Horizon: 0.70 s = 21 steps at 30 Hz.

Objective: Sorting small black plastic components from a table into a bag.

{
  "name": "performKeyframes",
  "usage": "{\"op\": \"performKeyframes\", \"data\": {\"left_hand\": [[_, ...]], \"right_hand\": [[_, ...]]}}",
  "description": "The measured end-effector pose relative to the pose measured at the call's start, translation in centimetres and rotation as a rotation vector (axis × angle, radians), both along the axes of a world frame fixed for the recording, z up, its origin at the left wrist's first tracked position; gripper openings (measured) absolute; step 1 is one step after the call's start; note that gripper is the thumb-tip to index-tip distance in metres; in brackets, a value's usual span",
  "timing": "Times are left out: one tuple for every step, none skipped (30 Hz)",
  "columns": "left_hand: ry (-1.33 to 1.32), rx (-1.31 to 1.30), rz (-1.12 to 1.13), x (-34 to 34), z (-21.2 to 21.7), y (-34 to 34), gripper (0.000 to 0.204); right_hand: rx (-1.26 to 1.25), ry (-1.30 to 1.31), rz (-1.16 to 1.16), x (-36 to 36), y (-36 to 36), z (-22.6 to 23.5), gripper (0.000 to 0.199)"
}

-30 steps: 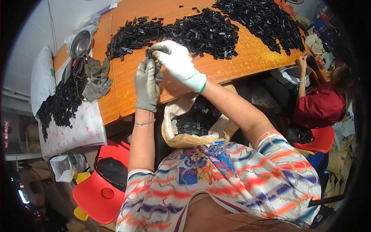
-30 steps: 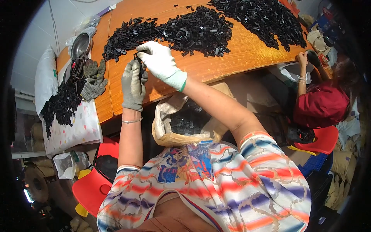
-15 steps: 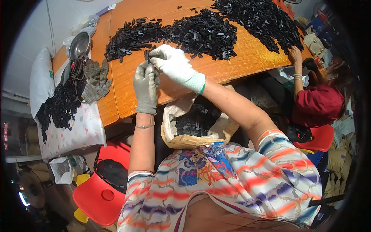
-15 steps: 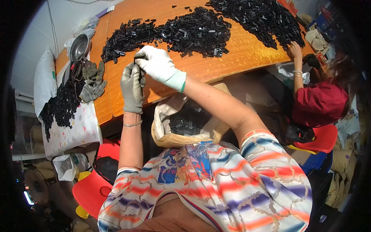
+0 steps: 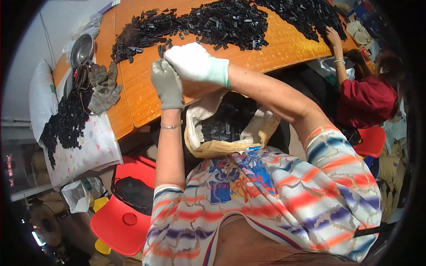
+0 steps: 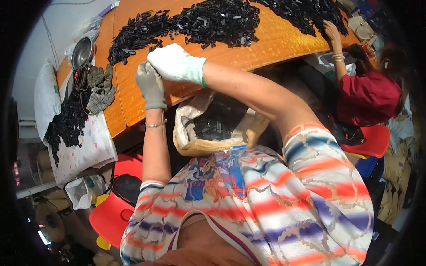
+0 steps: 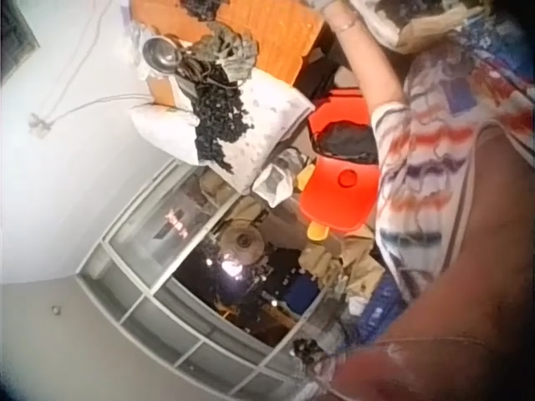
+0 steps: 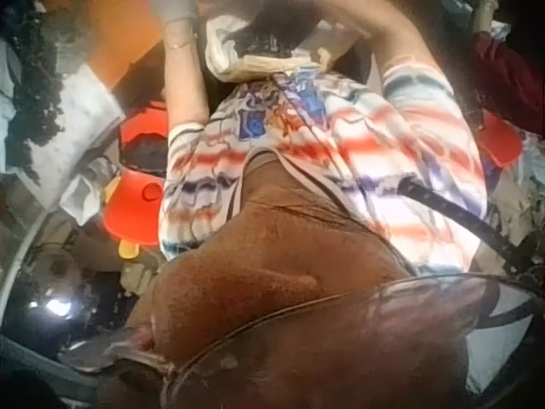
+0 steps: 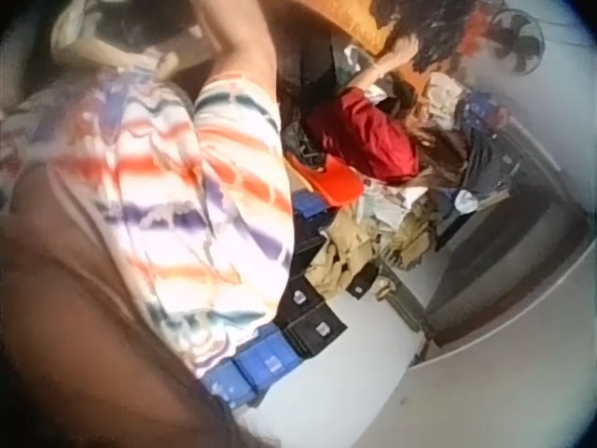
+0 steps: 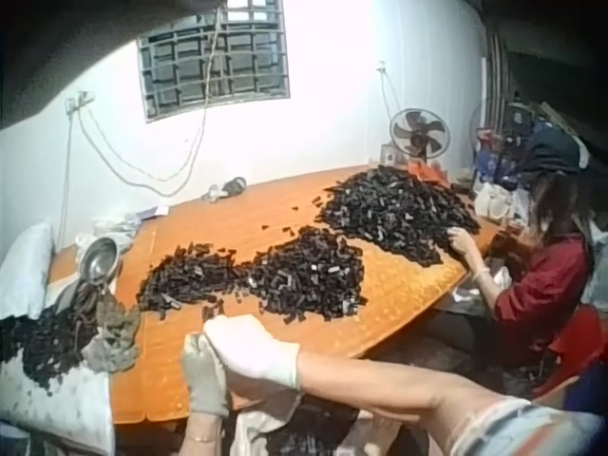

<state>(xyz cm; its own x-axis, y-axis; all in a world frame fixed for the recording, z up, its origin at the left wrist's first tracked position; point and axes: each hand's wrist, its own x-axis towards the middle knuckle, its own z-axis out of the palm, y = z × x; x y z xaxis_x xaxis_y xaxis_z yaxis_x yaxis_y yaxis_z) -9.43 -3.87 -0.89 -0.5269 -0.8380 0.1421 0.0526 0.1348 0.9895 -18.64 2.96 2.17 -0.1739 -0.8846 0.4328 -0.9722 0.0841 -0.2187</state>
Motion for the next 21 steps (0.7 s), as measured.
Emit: {"op": "performKeyframes", "data": {"left_hand": [[-0.045, -0.035, 0.008, -0.2, 0.0, 0.1, 0.025], [-0.08, -0.079, 0.01, -0.3, 0.6, 0.6, 0.02], [-0.083, -0.077, 0.007, -0.3, -0.1, 0.5, 0.02], [-0.087, -0.067, -0.007, -0.5, -0.6, 0.4, 0.021], [-0.089, -0.058, -0.021, -0.6, -1.0, 0.1, 0.022], [-0.085, -0.059, -0.022, -0.5, -1.2, -0.4, 0.022], [-0.062, -0.044, -0.081, -0.4, -0.9, -0.4, 0.024], [-0.039, -0.03, -0.139, -0.3, -0.7, -0.4, 0.025], [-0.023, 0.097, -0.234, 0.5, -0.4, -0.5, 0.025], [0.015, 0.123, -0.292, 1.1, 0.1, -0.4, 0.023], [0.052, 0.149, -0.351, 1.6, 0.3, -0.3, 0.022], [0.134, 0.361, -0.379, 1.9, -0.3, -0.1, 0.018], [0.177, 0.447, -0.382, 2.6, -0.7, 0.3, 0.017], [0.219, 0.533, -0.384, 3.1, -1.1, 0.5, 0.016], [0.233, 0.622, -0.364, 3.6, -1.6, 0.2, 0.015], [0.233, 0.621, -0.362, 3.8, -1.6, 0.4, 0.015], [0.238, 0.672, -0.379, 4.0, -1.7, 0.6, 0.014], [0.244, 0.722, -0.397, 4.3, -1.8, 0.8, 0.014], [0.234, 0.714, -0.448, 4.0, -1.8, 1.3, 0.014], [0.228, 0.73, -0.475, 3.8, -1.9, 1.7, 0.014], [0.221, 0.745, -0.502, 3.5, -1.9, 2.0, 0.014]], "right_hand": [[-0.033, -0.011, -0.004, -0.1, 0.3, -0.3, 0.013], [-0.065, -0.02, -0.009, -0.1, 0.6, -0.7, 0.013], [-0.046, -0.035, -0.023, -0.1, 0.8, -1.0, 0.013], [-0.046, -0.031, -0.026, -0.1, 0.8, -1.0, 0.013], [0.032, -0.066, -0.072, -0.2, 0.8, -1.0, 0.013], [0.11, -0.101, -0.117, -0.3, 0.7, -1.0, 0.014], [0.054, -0.129, -0.141, -0.5, 0.8, -1.1, 0.015], [-0.002, -0.156, -0.165, -0.8, 0.9, -1.1, 0.017], [0.001, -0.263, -0.163, -1.3, 1.1, -1.1, 0.023], [-0.021, -0.325, -0.203, -1.5, 1.3, -0.9, 0.024], [-0.043, -0.388, -0.243, -1.6, 1.6, -0.7, 0.025], [-0.053, -0.403, -0.226, -2.0, 1.7, -1.2, 0.029], [-0.031, -0.599, -0.117, -1.7, 1.8, -0.8, 0.033], [-0.007, -0.794, -0.005, -1.5, 2.1, -0.5, 0.036], [0.08, -0.938, 0.064, -1.7, 3.2, -0.1, 0.039], [0.103, -1.124, 0.079, -2.3, 3.8, -0.1, 0.039], [0.127, -1.309, 0.095, -2.8, 4.1, -0.3, 0.039], [0.067, -1.283, 0.115, -2.9, 4.6, -0.6, 0.038], [0.071, -1.201, 0.179, -3.4, 5.0, -0.7, 0.035], [0.074, -1.118, 0.247, -3.7, 5.1, -0.9, 0.033], [-0.068, -0.76, 0.393, -4.1, 4.4, -3.5, 0.027]]}}
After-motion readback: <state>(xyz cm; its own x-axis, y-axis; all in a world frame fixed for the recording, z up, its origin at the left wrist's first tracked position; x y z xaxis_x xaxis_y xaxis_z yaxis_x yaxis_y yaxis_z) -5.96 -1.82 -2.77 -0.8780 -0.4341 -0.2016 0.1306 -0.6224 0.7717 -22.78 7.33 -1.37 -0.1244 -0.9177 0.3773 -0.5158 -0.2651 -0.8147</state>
